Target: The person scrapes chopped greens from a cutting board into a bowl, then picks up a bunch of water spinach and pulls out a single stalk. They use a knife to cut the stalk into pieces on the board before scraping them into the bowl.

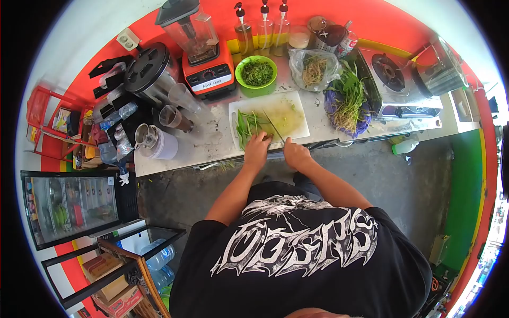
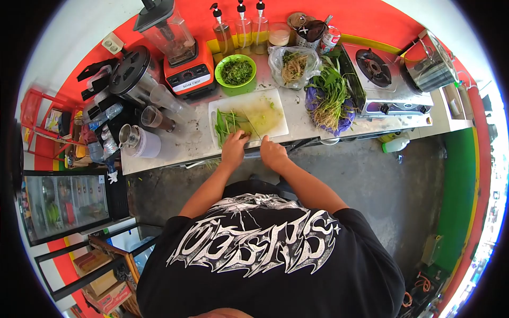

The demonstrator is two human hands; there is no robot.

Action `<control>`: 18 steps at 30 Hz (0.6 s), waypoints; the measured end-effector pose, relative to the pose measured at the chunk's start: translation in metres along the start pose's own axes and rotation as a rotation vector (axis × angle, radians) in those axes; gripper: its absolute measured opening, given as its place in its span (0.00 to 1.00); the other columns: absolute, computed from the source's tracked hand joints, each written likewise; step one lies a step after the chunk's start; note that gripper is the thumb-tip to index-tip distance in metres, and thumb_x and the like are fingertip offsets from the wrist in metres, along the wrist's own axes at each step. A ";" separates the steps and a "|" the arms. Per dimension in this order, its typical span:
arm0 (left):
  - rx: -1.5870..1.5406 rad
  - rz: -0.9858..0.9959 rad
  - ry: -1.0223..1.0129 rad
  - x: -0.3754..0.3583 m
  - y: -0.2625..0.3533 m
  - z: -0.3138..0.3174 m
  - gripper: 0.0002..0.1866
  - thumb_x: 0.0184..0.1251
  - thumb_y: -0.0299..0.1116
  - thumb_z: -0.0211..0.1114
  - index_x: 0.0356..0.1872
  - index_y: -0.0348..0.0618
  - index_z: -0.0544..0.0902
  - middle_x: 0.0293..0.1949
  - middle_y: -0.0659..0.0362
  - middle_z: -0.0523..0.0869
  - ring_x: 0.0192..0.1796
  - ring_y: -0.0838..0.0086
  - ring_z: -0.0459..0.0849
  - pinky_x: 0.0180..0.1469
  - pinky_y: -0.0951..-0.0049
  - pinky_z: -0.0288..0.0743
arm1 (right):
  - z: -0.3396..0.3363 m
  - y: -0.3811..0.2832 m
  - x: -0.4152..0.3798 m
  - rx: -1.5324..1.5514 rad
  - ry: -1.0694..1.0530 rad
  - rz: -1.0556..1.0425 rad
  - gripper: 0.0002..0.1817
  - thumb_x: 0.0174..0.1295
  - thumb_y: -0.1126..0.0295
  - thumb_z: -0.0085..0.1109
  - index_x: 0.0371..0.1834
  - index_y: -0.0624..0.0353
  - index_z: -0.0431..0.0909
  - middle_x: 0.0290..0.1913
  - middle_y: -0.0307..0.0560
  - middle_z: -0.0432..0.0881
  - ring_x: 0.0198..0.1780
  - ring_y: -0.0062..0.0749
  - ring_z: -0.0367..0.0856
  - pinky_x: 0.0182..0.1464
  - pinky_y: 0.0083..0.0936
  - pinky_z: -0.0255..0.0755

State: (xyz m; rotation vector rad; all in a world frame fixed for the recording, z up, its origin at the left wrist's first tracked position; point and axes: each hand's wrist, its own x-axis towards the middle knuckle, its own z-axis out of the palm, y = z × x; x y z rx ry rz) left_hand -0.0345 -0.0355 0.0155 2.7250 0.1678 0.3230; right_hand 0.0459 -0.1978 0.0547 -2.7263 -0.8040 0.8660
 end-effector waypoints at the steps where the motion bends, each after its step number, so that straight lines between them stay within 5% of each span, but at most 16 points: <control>1: -0.001 -0.005 0.000 -0.001 0.000 0.000 0.22 0.61 0.21 0.60 0.55 0.50 0.89 0.53 0.61 0.81 0.56 0.59 0.80 0.56 0.59 0.79 | -0.004 0.000 -0.002 0.000 -0.005 -0.012 0.20 0.77 0.58 0.51 0.55 0.67 0.66 0.46 0.71 0.86 0.51 0.67 0.87 0.55 0.56 0.79; 13: -0.099 -0.057 0.020 -0.002 -0.001 0.006 0.18 0.64 0.24 0.62 0.53 0.51 0.89 0.50 0.61 0.82 0.53 0.59 0.81 0.53 0.56 0.77 | -0.001 0.002 -0.008 0.002 -0.029 -0.005 0.23 0.77 0.57 0.51 0.59 0.69 0.65 0.47 0.71 0.86 0.52 0.66 0.86 0.56 0.54 0.79; 18: -0.112 -0.129 0.042 0.004 0.001 0.009 0.12 0.65 0.26 0.62 0.45 0.49 0.91 0.47 0.62 0.84 0.51 0.59 0.82 0.52 0.57 0.78 | 0.028 0.003 -0.002 0.006 0.037 0.017 0.21 0.77 0.57 0.51 0.56 0.66 0.67 0.48 0.70 0.86 0.52 0.65 0.86 0.55 0.54 0.79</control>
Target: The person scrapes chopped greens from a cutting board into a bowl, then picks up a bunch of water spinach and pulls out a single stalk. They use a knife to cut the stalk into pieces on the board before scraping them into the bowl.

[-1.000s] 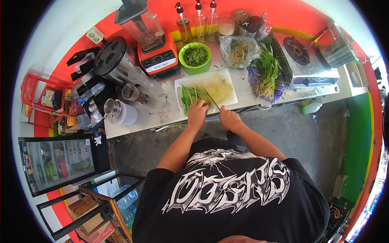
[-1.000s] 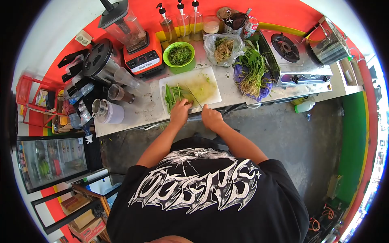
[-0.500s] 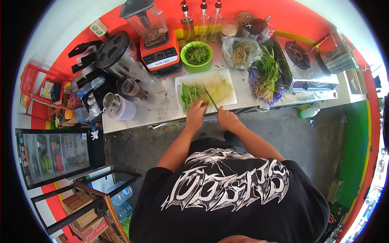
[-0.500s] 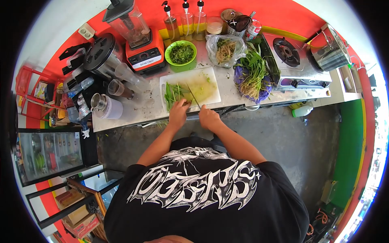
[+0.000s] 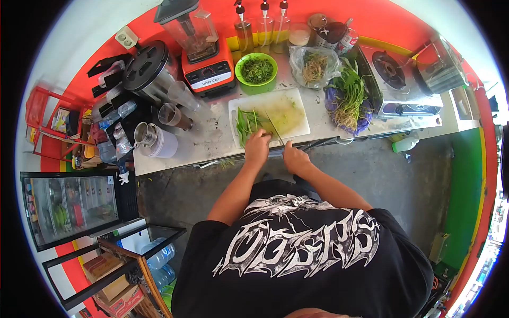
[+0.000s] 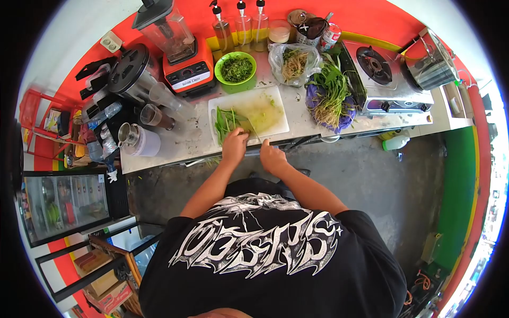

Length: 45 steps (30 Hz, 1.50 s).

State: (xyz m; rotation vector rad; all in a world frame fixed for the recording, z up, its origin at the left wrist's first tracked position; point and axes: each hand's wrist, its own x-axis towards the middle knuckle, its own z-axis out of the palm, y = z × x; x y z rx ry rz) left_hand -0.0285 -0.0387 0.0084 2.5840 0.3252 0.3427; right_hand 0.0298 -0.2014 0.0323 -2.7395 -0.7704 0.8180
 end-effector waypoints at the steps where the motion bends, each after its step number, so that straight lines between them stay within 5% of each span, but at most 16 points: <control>1: -0.001 0.000 -0.008 0.001 0.000 0.002 0.12 0.65 0.26 0.62 0.45 0.49 0.91 0.47 0.62 0.84 0.51 0.59 0.82 0.52 0.57 0.78 | 0.001 -0.001 0.002 -0.002 -0.018 0.016 0.20 0.77 0.58 0.51 0.56 0.66 0.67 0.48 0.70 0.86 0.53 0.65 0.86 0.56 0.54 0.79; 9: -0.025 -0.094 0.018 0.016 0.001 -0.003 0.06 0.63 0.29 0.65 0.36 0.45 0.90 0.36 0.53 0.88 0.44 0.53 0.87 0.47 0.53 0.81 | -0.014 -0.007 0.003 -0.062 -0.071 -0.036 0.19 0.77 0.61 0.50 0.56 0.67 0.65 0.48 0.71 0.86 0.52 0.65 0.87 0.55 0.55 0.79; 22: -0.102 -0.250 -0.120 0.021 0.003 -0.013 0.05 0.62 0.29 0.71 0.37 0.44 0.86 0.39 0.53 0.89 0.48 0.53 0.87 0.48 0.53 0.81 | -0.005 -0.011 0.005 0.010 -0.043 -0.007 0.16 0.74 0.64 0.49 0.54 0.67 0.66 0.48 0.73 0.86 0.53 0.66 0.86 0.56 0.55 0.79; 31: -0.114 -0.168 0.036 0.018 -0.002 -0.004 0.04 0.60 0.28 0.71 0.35 0.42 0.87 0.34 0.53 0.90 0.40 0.54 0.89 0.42 0.55 0.81 | -0.017 -0.015 0.003 0.023 -0.110 -0.015 0.16 0.69 0.70 0.53 0.54 0.69 0.66 0.48 0.73 0.86 0.54 0.66 0.86 0.57 0.53 0.79; 35: -0.079 -0.182 -0.015 0.020 0.004 -0.007 0.04 0.61 0.29 0.70 0.35 0.42 0.87 0.36 0.51 0.89 0.42 0.52 0.88 0.43 0.53 0.81 | -0.014 -0.020 0.003 0.037 -0.077 0.034 0.21 0.63 0.76 0.60 0.57 0.68 0.67 0.51 0.70 0.86 0.56 0.59 0.87 0.57 0.47 0.81; 40: 0.004 -0.186 -0.077 0.020 0.010 -0.011 0.03 0.62 0.29 0.68 0.33 0.44 0.87 0.39 0.51 0.89 0.46 0.52 0.87 0.47 0.52 0.81 | -0.029 -0.020 0.006 0.000 -0.115 -0.034 0.16 0.66 0.74 0.56 0.53 0.69 0.66 0.47 0.73 0.86 0.54 0.65 0.86 0.57 0.52 0.79; 45: 0.201 0.018 0.016 0.011 0.005 0.001 0.04 0.60 0.27 0.64 0.31 0.42 0.87 0.36 0.54 0.87 0.48 0.55 0.86 0.48 0.55 0.82 | -0.015 -0.022 -0.002 -0.010 -0.093 -0.033 0.16 0.66 0.73 0.56 0.53 0.69 0.67 0.48 0.73 0.86 0.54 0.64 0.87 0.57 0.52 0.80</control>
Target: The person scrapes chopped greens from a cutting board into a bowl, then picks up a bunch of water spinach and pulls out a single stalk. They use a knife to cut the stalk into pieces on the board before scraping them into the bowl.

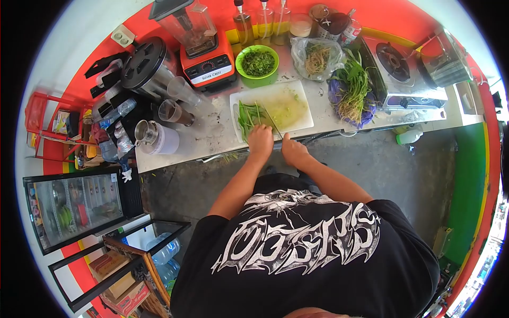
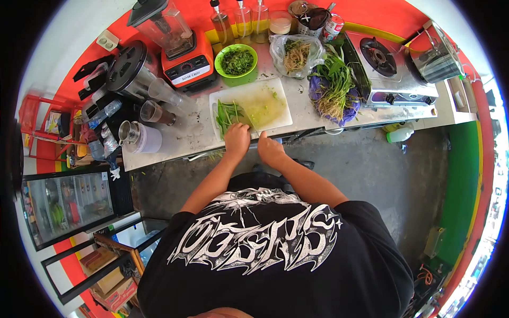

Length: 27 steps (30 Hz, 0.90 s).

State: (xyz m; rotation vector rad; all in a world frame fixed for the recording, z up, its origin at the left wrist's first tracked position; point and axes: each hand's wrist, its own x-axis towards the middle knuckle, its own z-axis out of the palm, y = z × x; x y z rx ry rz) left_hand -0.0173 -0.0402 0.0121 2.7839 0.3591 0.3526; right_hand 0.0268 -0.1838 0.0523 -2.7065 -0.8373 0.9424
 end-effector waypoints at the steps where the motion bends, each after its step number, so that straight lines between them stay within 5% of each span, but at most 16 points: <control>1: -0.001 0.001 0.000 -0.002 0.000 0.000 0.04 0.60 0.27 0.64 0.31 0.42 0.87 0.36 0.54 0.87 0.48 0.55 0.86 0.48 0.55 0.82 | 0.002 0.002 0.005 0.002 0.017 0.008 0.19 0.64 0.74 0.59 0.55 0.69 0.67 0.49 0.72 0.86 0.54 0.62 0.87 0.56 0.49 0.81; 12: -0.134 -0.025 0.005 -0.007 -0.003 -0.003 0.10 0.59 0.23 0.62 0.39 0.44 0.89 0.40 0.57 0.85 0.52 0.58 0.83 0.53 0.57 0.80 | -0.003 0.001 0.001 0.011 0.025 0.021 0.17 0.66 0.73 0.58 0.54 0.69 0.66 0.48 0.73 0.86 0.54 0.64 0.87 0.56 0.51 0.80; 20: -0.145 -0.052 0.017 -0.007 -0.005 -0.005 0.08 0.60 0.24 0.63 0.37 0.44 0.89 0.39 0.57 0.85 0.51 0.58 0.83 0.52 0.58 0.81 | 0.009 0.006 0.019 0.037 0.009 -0.023 0.17 0.77 0.60 0.48 0.53 0.66 0.66 0.48 0.73 0.86 0.54 0.66 0.86 0.57 0.55 0.78; 27: -0.147 -0.044 0.026 -0.008 -0.005 -0.008 0.07 0.62 0.25 0.65 0.38 0.44 0.89 0.39 0.56 0.86 0.50 0.57 0.84 0.50 0.58 0.81 | -0.003 0.009 0.029 0.078 0.051 -0.045 0.19 0.78 0.57 0.48 0.53 0.66 0.66 0.46 0.73 0.86 0.52 0.68 0.85 0.57 0.56 0.77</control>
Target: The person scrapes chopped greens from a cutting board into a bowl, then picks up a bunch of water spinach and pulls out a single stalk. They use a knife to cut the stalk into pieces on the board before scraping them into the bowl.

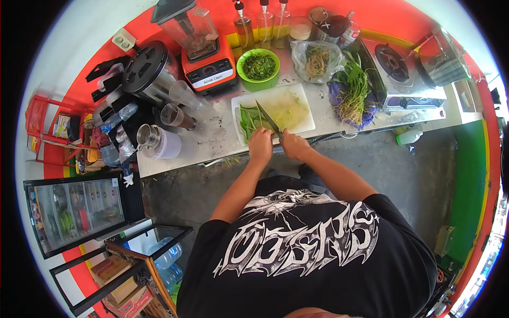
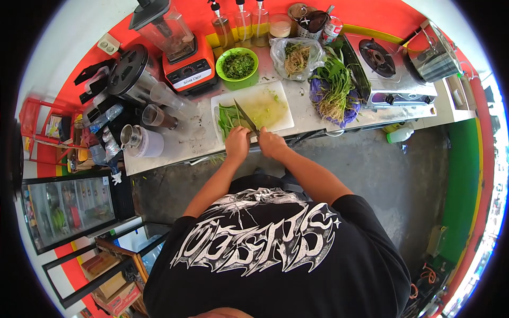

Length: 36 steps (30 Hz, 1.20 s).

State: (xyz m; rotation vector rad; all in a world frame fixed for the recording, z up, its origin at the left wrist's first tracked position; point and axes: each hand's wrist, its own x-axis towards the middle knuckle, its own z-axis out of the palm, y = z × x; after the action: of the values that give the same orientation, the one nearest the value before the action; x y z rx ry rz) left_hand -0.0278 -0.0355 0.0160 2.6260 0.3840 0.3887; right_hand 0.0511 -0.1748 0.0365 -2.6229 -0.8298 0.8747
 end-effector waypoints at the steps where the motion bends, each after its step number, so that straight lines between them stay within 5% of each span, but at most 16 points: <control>1: 0.000 0.008 -0.002 0.000 0.000 -0.001 0.07 0.62 0.25 0.65 0.38 0.44 0.89 0.39 0.56 0.86 0.50 0.57 0.84 0.50 0.58 0.81 | -0.004 0.002 0.002 0.008 0.015 -0.016 0.19 0.77 0.57 0.49 0.53 0.66 0.66 0.45 0.73 0.86 0.52 0.69 0.85 0.57 0.56 0.77; 9: -0.047 -0.099 -0.023 0.007 0.003 0.003 0.05 0.64 0.30 0.69 0.38 0.44 0.89 0.39 0.56 0.86 0.51 0.57 0.83 0.52 0.57 0.79 | -0.022 0.035 -0.008 0.116 0.141 0.098 0.21 0.76 0.55 0.49 0.52 0.67 0.67 0.45 0.75 0.85 0.51 0.72 0.84 0.57 0.59 0.75; 17: -0.048 0.032 0.022 0.023 0.007 0.015 0.04 0.65 0.30 0.68 0.37 0.44 0.87 0.39 0.56 0.84 0.49 0.56 0.81 0.52 0.56 0.77 | -0.026 0.042 -0.006 0.127 0.236 0.012 0.19 0.75 0.57 0.51 0.51 0.67 0.68 0.43 0.75 0.85 0.47 0.71 0.85 0.52 0.59 0.78; 36: -0.082 0.179 0.125 0.024 -0.001 0.028 0.08 0.67 0.34 0.64 0.43 0.44 0.80 0.41 0.56 0.80 0.49 0.55 0.77 0.53 0.54 0.69 | -0.009 0.012 0.005 -0.010 0.118 0.090 0.17 0.75 0.60 0.49 0.51 0.66 0.67 0.43 0.72 0.87 0.48 0.68 0.87 0.53 0.56 0.80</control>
State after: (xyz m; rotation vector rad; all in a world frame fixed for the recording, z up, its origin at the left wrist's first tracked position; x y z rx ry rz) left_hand 0.0039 -0.0380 -0.0034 2.5705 0.1692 0.6160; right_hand 0.0652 -0.1819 0.0361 -2.7084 -0.6925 0.7316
